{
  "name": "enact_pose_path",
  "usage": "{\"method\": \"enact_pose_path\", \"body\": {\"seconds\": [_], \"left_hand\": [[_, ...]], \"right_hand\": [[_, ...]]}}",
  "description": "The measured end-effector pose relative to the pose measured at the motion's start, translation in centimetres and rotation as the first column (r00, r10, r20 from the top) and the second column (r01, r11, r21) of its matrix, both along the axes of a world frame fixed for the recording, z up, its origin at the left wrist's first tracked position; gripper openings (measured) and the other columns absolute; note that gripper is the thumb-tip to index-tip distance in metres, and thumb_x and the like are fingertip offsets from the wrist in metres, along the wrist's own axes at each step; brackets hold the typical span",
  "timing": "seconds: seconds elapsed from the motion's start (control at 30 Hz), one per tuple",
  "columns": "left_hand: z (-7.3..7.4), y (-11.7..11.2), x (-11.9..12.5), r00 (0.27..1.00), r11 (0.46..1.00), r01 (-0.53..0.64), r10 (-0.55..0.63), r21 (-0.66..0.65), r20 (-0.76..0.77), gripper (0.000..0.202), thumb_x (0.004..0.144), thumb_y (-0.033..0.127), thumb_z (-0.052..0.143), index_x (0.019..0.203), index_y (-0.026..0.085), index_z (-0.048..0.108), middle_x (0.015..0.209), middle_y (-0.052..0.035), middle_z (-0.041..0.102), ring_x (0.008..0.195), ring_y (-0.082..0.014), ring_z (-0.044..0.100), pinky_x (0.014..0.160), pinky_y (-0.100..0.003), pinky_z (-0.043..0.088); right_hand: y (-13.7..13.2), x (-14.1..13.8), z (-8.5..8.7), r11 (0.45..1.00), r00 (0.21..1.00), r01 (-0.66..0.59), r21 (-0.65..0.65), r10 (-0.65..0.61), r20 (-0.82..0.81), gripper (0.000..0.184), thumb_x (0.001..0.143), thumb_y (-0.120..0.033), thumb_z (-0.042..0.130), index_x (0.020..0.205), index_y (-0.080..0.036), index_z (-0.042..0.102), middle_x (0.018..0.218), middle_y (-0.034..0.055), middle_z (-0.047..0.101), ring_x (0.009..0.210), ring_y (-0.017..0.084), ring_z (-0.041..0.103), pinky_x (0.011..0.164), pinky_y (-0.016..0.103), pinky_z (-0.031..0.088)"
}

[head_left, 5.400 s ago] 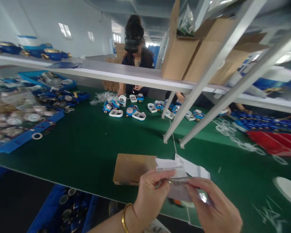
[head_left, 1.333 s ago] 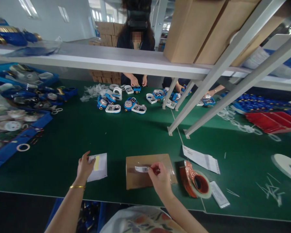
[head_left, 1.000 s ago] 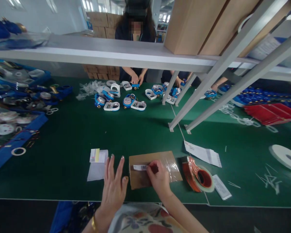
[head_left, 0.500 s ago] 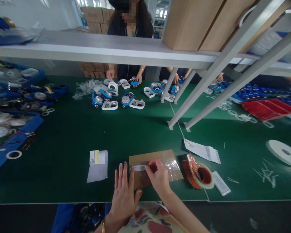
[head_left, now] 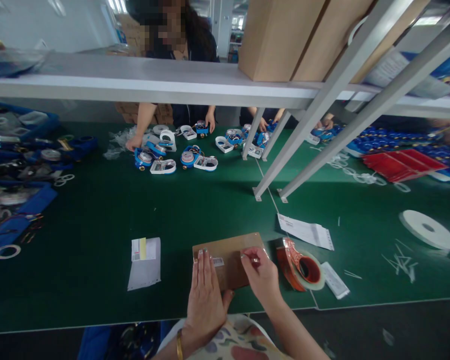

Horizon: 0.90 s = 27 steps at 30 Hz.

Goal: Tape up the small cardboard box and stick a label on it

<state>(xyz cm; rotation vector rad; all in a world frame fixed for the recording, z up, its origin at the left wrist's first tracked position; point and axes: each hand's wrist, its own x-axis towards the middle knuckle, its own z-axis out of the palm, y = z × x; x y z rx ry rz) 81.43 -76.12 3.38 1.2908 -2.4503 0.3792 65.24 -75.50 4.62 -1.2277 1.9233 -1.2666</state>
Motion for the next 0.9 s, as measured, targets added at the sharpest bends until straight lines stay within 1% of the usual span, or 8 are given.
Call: {"method": "enact_pose_path", "body": {"seconds": [0.23,0.4,0.5,0.53,0.6,0.7,0.77,0.9], "left_hand": [[-0.7,0.6,-3.4,0.999,0.974,0.013,-0.005,0.228,-0.036,0.077,0.072,0.028,0.053,0.136,-0.008,0.028,0.145,-0.0286,0.017,0.135,-0.0396,0.02,0.103,-0.051,0.041],[2.6,0.1,-2.0,0.865,0.711,0.501,-0.43,0.493,-0.259,0.061,0.088,0.03,0.04,0.145,0.023,0.02,0.151,-0.0008,0.018,0.139,-0.0174,0.017,0.115,-0.036,0.027],[3.4,-3.2,2.9,0.881,0.865,0.077,0.173,0.496,-0.44,0.048,0.092,0.024,0.029,0.139,0.026,0.032,0.144,-0.0027,0.033,0.135,-0.0164,0.028,0.113,-0.038,0.031],[3.1,-4.8,5.2,0.754,0.807,-0.186,0.483,0.56,-0.446,0.047,0.092,0.029,0.032,0.138,0.02,0.033,0.139,-0.0075,0.039,0.13,-0.0182,0.035,0.11,-0.037,0.035],[1.7,-8.0,10.3,0.461,0.5,-0.496,0.844,0.71,-0.272,0.053,0.09,0.038,0.037,0.139,0.018,0.031,0.138,-0.0118,0.036,0.125,-0.0245,0.039,0.1,-0.04,0.043],[-1.2,-12.1,16.8,0.259,0.212,-0.565,0.963,0.797,-0.073,0.066,0.082,0.043,0.052,0.13,0.0,0.039,0.125,-0.0286,0.039,0.117,-0.0409,0.042,0.091,-0.054,0.043],[-2.9,-13.8,19.3,0.226,0.116,-0.546,0.974,0.83,0.013,0.068,0.076,0.048,0.058,0.123,-0.001,0.047,0.117,-0.0292,0.044,0.113,-0.043,0.045,0.086,-0.052,0.046],[-4.4,-15.2,20.0,0.312,0.137,-0.547,0.949,0.826,0.049,0.067,0.07,0.055,0.056,0.112,0.004,0.054,0.107,-0.0284,0.049,0.099,-0.0453,0.053,0.064,-0.048,0.05]], "right_hand": [[2.6,-3.9,-0.3,0.996,0.994,0.091,0.007,-0.091,0.055,0.035,0.08,-0.05,0.054,0.082,-0.015,0.055,0.074,0.0072,0.061,0.062,0.016,0.057,0.052,0.026,0.049],[3.8,-5.5,-1.8,0.997,0.984,0.04,0.068,-0.051,0.17,0.043,0.076,-0.057,0.058,0.087,-0.015,0.055,0.082,0.0094,0.063,0.07,0.02,0.062,0.062,0.03,0.055],[4.2,-6.8,-2.0,0.994,0.988,0.08,0.079,-0.089,0.13,0.046,0.068,-0.06,0.061,0.08,-0.015,0.058,0.077,0.01,0.064,0.068,0.021,0.062,0.056,0.028,0.053],[4.3,-7.2,-2.1,0.993,0.987,0.097,0.068,-0.105,0.122,0.047,0.065,-0.06,0.063,0.078,-0.015,0.059,0.075,0.0101,0.064,0.067,0.021,0.061,0.054,0.027,0.052],[4.7,-7.7,-2.2,0.991,0.978,0.12,0.059,-0.128,0.164,0.048,0.06,-0.061,0.065,0.073,-0.015,0.059,0.071,0.0102,0.063,0.065,0.021,0.06,0.055,0.026,0.052],[5.3,-7.9,-3.0,0.988,0.959,0.12,0.099,-0.141,0.247,0.05,0.058,-0.061,0.068,0.074,-0.015,0.059,0.073,0.0109,0.063,0.068,0.022,0.061,0.059,0.026,0.053],[5.7,-7.9,-3.7,0.987,0.958,0.118,0.109,-0.143,0.25,0.05,0.059,-0.061,0.068,0.075,-0.015,0.059,0.074,0.0111,0.063,0.07,0.022,0.061,0.059,0.026,0.053],[6.3,-7.5,-4.5,0.988,0.972,0.127,0.091,-0.142,0.189,0.046,0.068,-0.06,0.063,0.077,-0.015,0.057,0.073,0.0086,0.06,0.067,0.019,0.057,0.056,0.027,0.049]]}}
